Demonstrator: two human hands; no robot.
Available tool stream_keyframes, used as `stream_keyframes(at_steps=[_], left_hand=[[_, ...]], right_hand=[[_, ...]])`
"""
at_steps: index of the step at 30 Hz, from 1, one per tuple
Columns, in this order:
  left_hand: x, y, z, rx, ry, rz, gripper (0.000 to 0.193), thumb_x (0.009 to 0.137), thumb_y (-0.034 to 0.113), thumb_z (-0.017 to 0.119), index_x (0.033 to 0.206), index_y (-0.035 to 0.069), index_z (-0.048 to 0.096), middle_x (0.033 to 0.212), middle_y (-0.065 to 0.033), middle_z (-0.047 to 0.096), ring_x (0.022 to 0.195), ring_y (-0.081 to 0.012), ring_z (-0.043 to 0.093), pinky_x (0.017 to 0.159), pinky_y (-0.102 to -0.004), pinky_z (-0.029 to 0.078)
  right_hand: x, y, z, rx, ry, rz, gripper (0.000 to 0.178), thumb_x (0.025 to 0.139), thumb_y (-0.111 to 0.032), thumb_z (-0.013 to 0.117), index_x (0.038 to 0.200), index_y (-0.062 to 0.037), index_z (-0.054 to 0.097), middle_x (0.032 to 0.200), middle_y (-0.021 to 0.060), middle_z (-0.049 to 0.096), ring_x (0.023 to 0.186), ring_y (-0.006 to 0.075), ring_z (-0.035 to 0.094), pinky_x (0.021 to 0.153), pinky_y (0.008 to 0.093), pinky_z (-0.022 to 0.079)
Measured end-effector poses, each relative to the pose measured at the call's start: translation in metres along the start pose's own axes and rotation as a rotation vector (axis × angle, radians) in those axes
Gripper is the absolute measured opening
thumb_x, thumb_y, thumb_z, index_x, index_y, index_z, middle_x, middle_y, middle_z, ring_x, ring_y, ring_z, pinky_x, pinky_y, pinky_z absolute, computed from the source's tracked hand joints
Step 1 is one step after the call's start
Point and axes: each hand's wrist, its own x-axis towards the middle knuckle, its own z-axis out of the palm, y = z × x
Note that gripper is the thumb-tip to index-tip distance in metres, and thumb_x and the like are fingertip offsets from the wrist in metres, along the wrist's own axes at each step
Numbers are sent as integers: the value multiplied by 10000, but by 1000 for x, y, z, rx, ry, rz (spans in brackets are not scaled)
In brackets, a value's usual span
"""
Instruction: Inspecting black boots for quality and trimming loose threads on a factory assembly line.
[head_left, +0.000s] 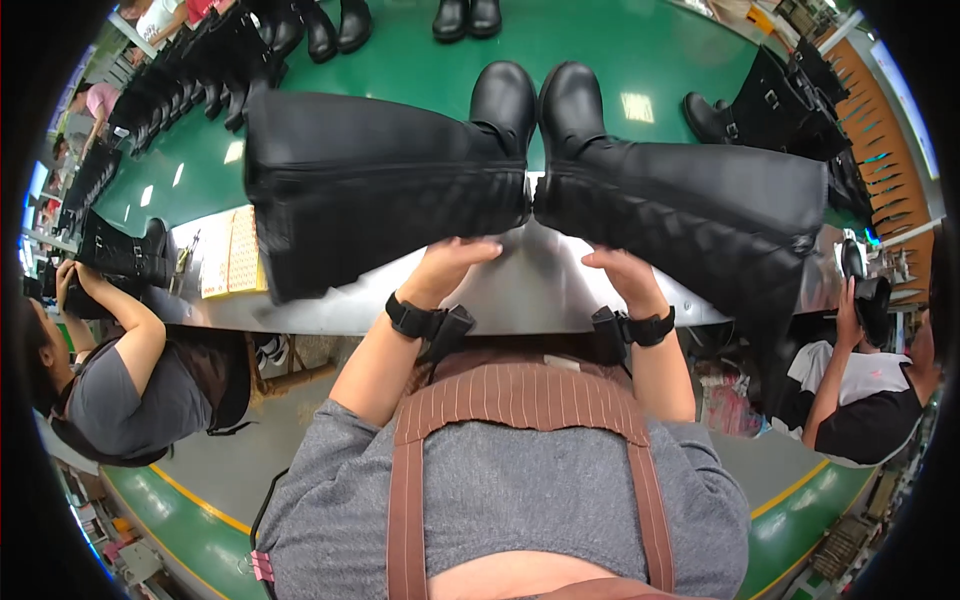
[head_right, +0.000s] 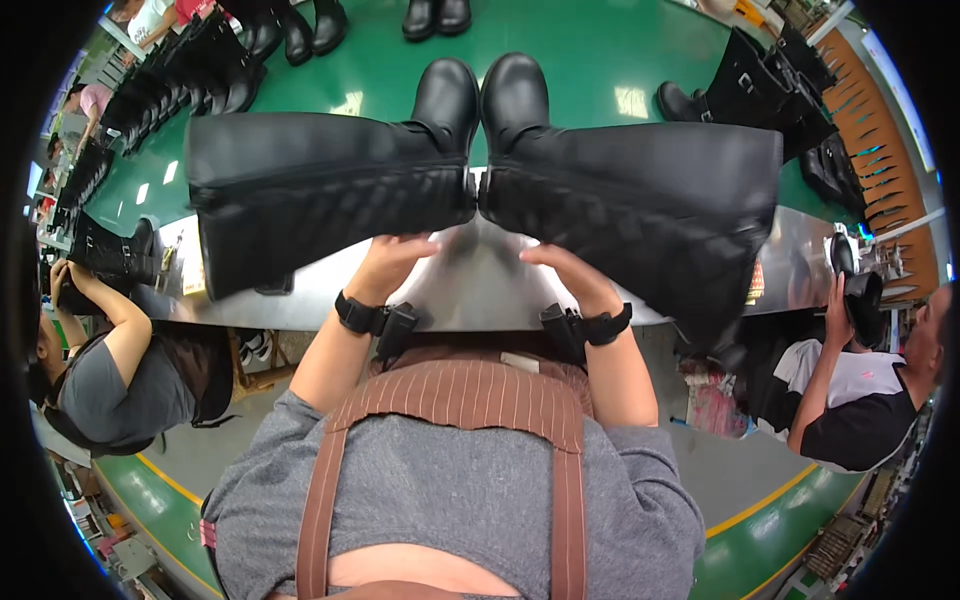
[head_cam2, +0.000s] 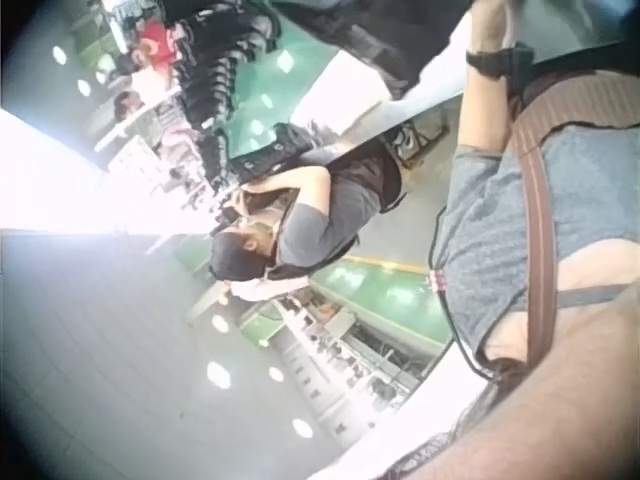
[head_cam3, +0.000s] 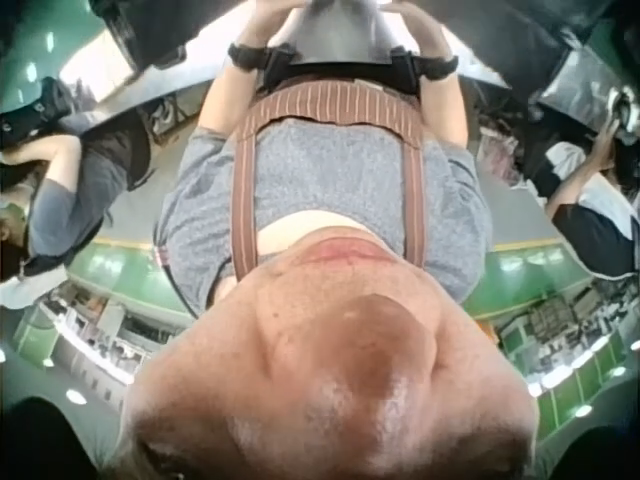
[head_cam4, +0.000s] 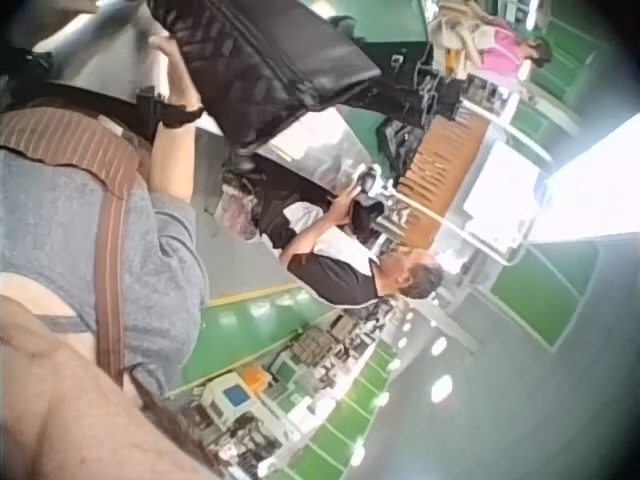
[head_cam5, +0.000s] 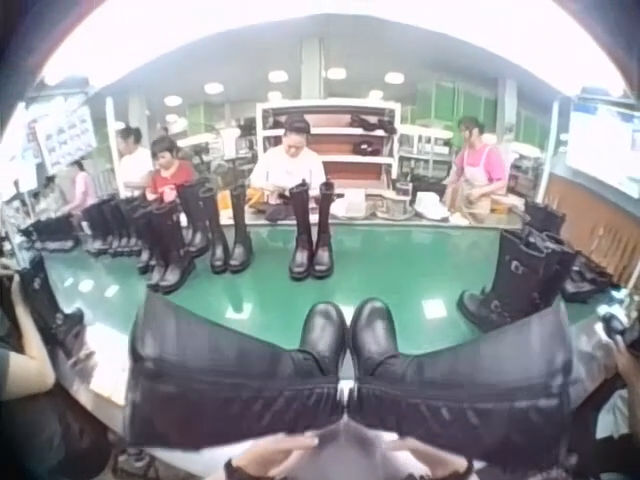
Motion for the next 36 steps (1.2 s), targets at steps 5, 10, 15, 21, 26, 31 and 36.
stream_keyframes(at_steps=[5, 10, 15, 21, 26, 31, 36], left_hand=[[32, 48, 30, -402, 171, 187, 594, 904, 287, 658, 1425, 166, 399, 1195, -157, 580, 1106, -236, 565, 952, -392, 481], [50, 17, 14, -964, -194, -16, 625, 872, 335, 689, 1395, 111, 429, 1221, -167, 587, 1109, -249, 586, 949, -389, 498], [66, 8, 1, -1092, -313, -148, 637, 858, 351, 702, 1378, 88, 444, 1226, -169, 591, 1104, -254, 595, 947, -388, 503], [40, -20, -6, -1089, -358, -267, 643, 846, 358, 713, 1361, 69, 458, 1222, -167, 596, 1094, -257, 603, 946, -387, 507], [46, -18, -20, -1075, -387, -284, 648, 836, 363, 723, 1347, 53, 470, 1220, -166, 600, 1086, -259, 610, 945, -387, 510], [36, -24, -16, -1067, -467, -294, 655, 826, 369, 732, 1332, 37, 482, 1217, -165, 604, 1077, -261, 617, 944, -386, 513], [53, -14, -30, -1045, -486, -240, 662, 816, 375, 741, 1318, 21, 494, 1214, -164, 608, 1069, -263, 624, 943, -386, 516]], right_hand=[[39, -15, 3, 190, 39, -154, 431, 966, -332, 536, 1255, -13, 546, 1241, 116, 587, 1163, 215, 540, 1012, 375, 431], [66, -32, 28, 394, 105, -7, 670, 943, -507, 517, 1408, -45, 381, 1348, 98, 509, 1207, 217, 511, 1033, 372, 417], [76, -35, 32, 296, 93, 13, 694, 944, -460, 547, 1449, -42, 321, 1408, 89, 442, 1276, 204, 441, 1075, 344, 356], [86, -72, 15, -258, 37, -313, 767, 843, -396, 687, 1452, -84, 343, 1315, 106, 511, 1234, 192, 468, 1044, 361, 343], [101, -113, 56, -901, 440, -105, 625, 776, -442, 758, 1215, -50, 550, 839, 92, 687, 727, 131, 619, 674, 288, 487], [106, -93, 31, -615, 524, -254, 282, 991, -209, 537, 1181, -4, 575, 727, -2, 659, 599, 39, 534, 578, 187, 429], [103, -66, 21, -59, 264, -158, 411, 1024, -312, 430, 1297, -15, 510, 1031, 62, 683, 904, 116, 624, 821, 270, 470]])
